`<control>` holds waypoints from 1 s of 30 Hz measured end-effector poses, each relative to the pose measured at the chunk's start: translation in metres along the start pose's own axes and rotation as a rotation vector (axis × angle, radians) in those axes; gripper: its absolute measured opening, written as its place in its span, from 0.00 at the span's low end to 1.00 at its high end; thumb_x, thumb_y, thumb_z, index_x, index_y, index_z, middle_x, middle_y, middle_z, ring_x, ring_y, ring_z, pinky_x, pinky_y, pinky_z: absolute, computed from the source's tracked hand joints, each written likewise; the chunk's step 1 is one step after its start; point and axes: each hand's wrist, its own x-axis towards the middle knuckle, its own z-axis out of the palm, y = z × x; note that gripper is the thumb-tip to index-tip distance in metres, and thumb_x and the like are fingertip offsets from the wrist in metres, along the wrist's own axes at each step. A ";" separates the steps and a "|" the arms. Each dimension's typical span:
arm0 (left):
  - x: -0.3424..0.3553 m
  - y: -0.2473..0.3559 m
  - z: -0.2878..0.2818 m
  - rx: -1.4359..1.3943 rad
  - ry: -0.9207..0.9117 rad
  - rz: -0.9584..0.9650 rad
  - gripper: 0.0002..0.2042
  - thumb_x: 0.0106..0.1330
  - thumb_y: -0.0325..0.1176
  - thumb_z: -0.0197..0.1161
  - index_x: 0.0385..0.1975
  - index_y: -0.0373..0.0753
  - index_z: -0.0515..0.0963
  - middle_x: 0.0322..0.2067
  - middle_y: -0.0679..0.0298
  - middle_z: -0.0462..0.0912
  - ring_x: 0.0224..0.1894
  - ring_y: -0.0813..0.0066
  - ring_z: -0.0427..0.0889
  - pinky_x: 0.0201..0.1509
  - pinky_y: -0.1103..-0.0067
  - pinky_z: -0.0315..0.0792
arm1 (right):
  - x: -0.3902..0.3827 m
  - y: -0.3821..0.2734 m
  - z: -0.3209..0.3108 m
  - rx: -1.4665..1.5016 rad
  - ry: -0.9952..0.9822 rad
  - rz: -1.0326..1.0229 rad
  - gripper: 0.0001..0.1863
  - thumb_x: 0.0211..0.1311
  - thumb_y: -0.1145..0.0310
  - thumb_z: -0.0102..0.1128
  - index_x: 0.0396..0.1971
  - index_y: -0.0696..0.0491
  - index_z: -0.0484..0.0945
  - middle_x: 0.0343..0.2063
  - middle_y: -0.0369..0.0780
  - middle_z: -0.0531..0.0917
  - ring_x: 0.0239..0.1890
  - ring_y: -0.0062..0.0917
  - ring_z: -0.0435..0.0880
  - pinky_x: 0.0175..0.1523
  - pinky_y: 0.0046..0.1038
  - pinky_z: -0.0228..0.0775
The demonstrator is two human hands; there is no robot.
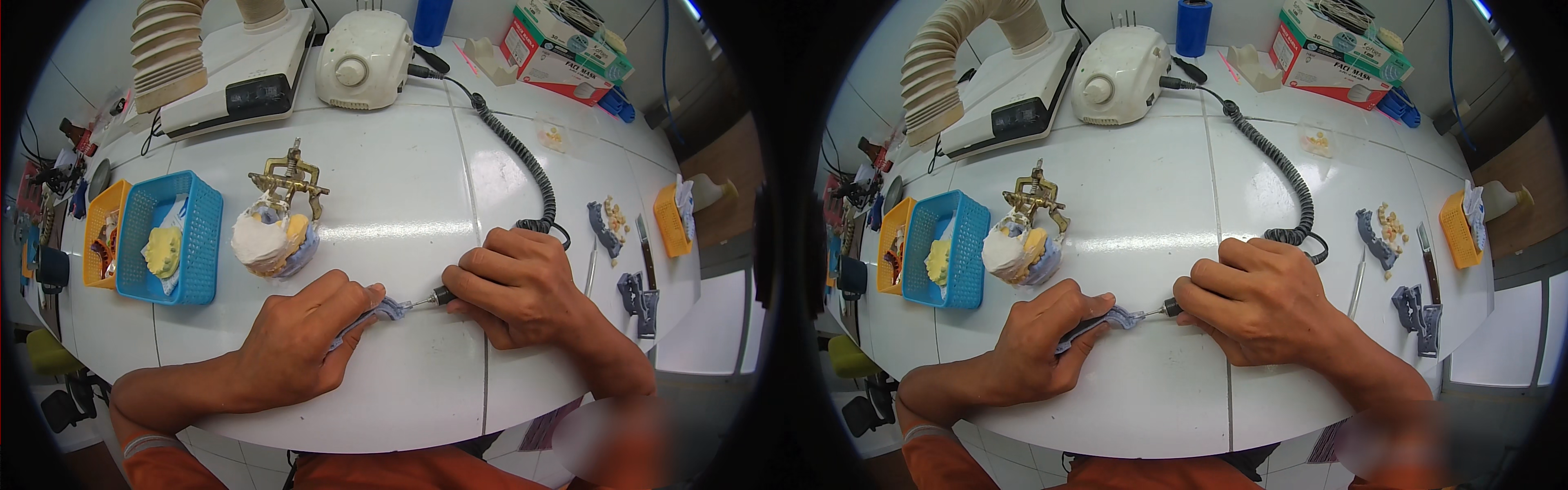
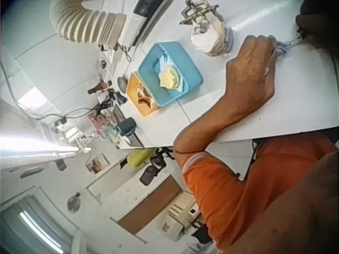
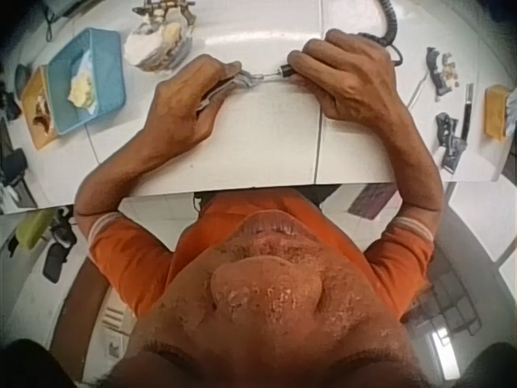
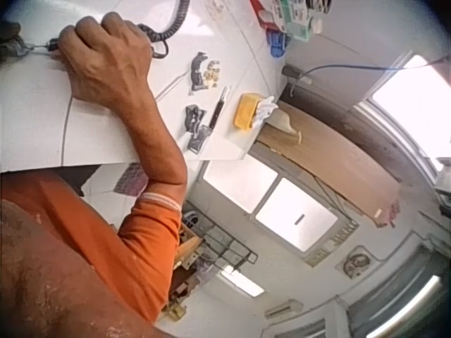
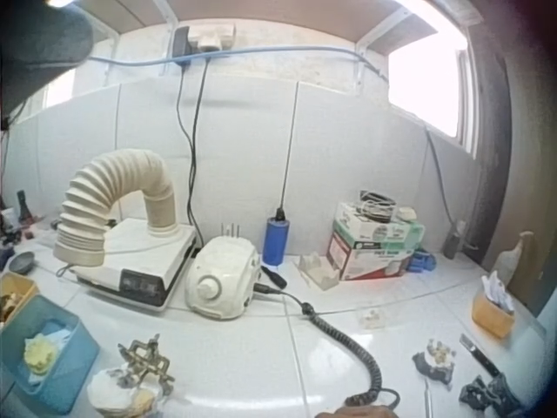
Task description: Trimming a blue partial denture framework using a rotary tool on a laboratory bench.
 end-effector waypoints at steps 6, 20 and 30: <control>-0.001 -0.001 0.000 -0.008 0.003 -0.006 0.17 0.62 0.18 0.72 0.51 0.28 0.80 0.29 0.56 0.77 0.25 0.65 0.79 0.26 0.72 0.73 | 0.000 0.000 0.000 -0.002 0.002 -0.001 0.13 0.54 0.61 0.76 0.35 0.49 0.81 0.27 0.30 0.77 0.28 0.23 0.76 0.32 0.27 0.72; 0.000 0.000 0.001 -0.003 0.008 -0.005 0.16 0.62 0.18 0.72 0.50 0.29 0.80 0.30 0.57 0.78 0.25 0.67 0.79 0.26 0.73 0.72 | 0.000 0.000 -0.001 0.001 -0.011 0.001 0.13 0.54 0.61 0.76 0.35 0.49 0.82 0.27 0.30 0.77 0.28 0.23 0.76 0.32 0.27 0.72; -0.001 0.000 0.002 0.000 0.021 0.007 0.16 0.62 0.18 0.72 0.50 0.29 0.80 0.29 0.57 0.77 0.25 0.68 0.79 0.25 0.73 0.72 | -0.001 0.001 -0.001 -0.009 -0.011 0.003 0.12 0.54 0.62 0.76 0.34 0.48 0.82 0.27 0.30 0.77 0.28 0.23 0.76 0.33 0.26 0.73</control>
